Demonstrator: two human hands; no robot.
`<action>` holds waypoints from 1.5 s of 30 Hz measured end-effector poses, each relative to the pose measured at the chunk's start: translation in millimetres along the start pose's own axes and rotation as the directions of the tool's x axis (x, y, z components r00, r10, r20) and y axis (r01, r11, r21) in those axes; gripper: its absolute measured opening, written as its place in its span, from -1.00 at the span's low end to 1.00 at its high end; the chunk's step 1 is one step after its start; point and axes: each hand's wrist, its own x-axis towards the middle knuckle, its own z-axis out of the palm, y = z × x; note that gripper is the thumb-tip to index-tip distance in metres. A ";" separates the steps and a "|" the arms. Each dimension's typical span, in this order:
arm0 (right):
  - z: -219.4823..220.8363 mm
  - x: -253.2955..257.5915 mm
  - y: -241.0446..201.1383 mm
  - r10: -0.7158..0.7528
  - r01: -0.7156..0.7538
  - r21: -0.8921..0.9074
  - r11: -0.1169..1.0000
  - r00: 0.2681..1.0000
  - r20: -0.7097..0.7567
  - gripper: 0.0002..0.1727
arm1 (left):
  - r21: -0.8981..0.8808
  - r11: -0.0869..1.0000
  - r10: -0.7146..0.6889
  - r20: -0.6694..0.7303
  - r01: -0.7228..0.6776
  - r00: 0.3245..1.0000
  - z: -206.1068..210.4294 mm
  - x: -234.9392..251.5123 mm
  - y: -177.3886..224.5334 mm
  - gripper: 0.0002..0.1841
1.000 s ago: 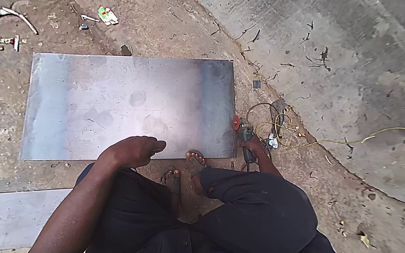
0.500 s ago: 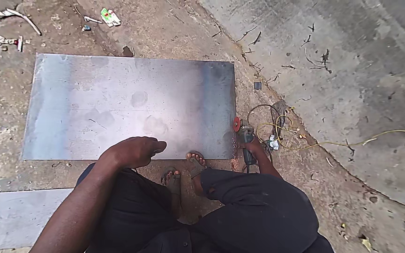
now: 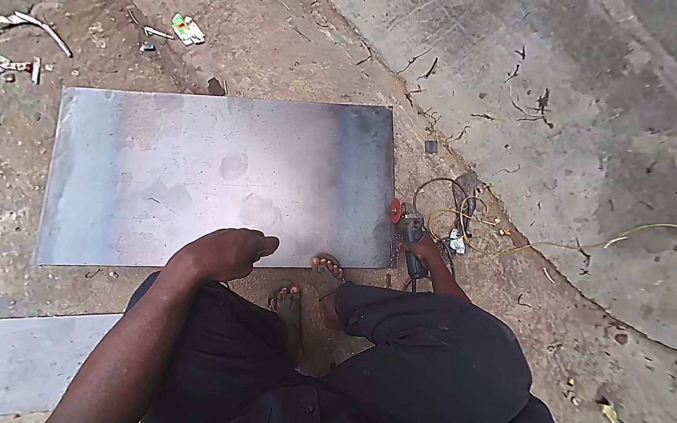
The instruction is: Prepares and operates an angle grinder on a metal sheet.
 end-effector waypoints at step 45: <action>0.3 12.0 1.0 -0.033 0.033 -0.018 0.999 0.999 -0.004 0.06 | -0.029 0.999 -0.018 0.027 0.018 0.999 -0.9 2.4 0.1 -0.84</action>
